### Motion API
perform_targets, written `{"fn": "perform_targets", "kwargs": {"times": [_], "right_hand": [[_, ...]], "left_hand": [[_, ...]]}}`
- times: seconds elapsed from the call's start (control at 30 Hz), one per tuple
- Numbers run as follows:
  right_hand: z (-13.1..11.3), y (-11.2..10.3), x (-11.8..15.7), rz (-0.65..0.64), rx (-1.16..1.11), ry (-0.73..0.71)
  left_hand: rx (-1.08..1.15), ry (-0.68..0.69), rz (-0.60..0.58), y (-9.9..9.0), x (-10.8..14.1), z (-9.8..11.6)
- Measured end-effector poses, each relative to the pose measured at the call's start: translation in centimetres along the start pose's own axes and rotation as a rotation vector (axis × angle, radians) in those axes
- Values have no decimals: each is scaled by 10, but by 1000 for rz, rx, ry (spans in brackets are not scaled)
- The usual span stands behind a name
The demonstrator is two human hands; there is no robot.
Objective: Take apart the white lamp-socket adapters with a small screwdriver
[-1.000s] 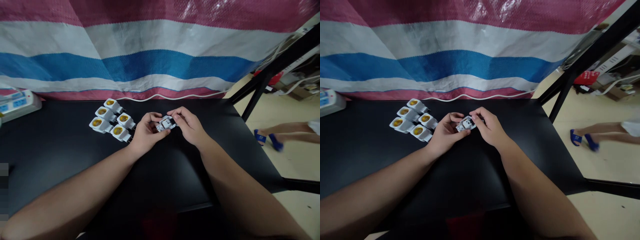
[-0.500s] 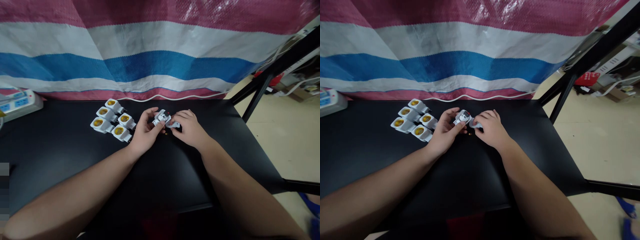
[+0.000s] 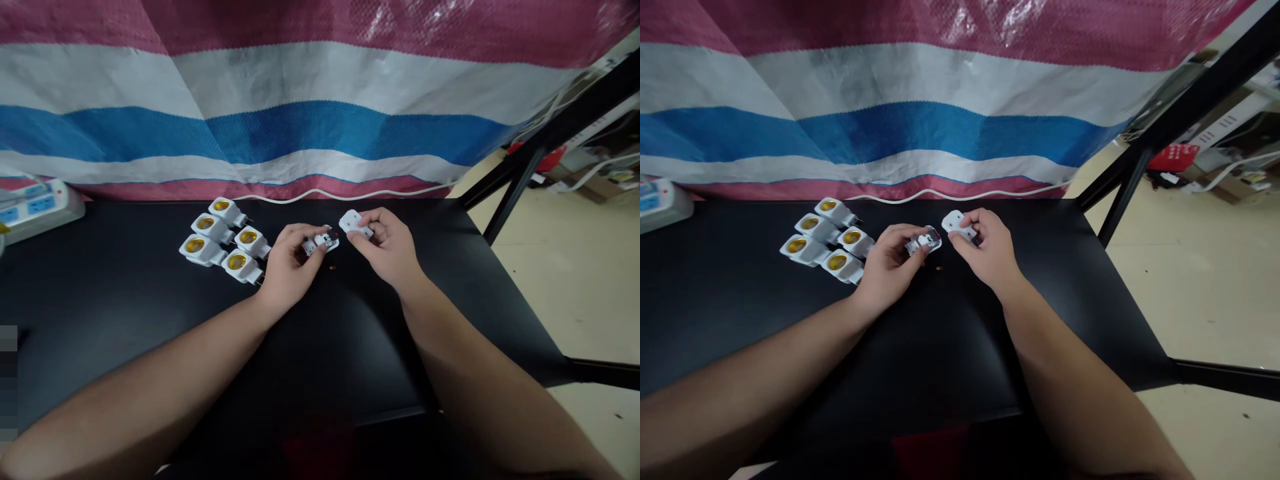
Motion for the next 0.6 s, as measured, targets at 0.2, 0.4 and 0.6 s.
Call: {"fn": "perform_targets", "kwargs": {"times": [0.2, 0.4, 0.6], "right_hand": [[-19, 8, 11, -76, 37, -161], [-22, 10, 9, -147, 60, -183], [-23, 5, 7, -290, 27, -206]], "left_hand": [[-179, 198, -68, 2, 4, 14], [-133, 129, -80, 2, 5, 7], [43, -23, -88, 4, 5, -5]]}}
Point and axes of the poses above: each hand's wrist, its own x-axis away from the middle knuckle, its own y-axis out of the palm, z = x × y, the point moved 4 cm from there along -x, towards the middle knuckle, and after that the axes turned 13 degrees about z, right-handed, at the moved point
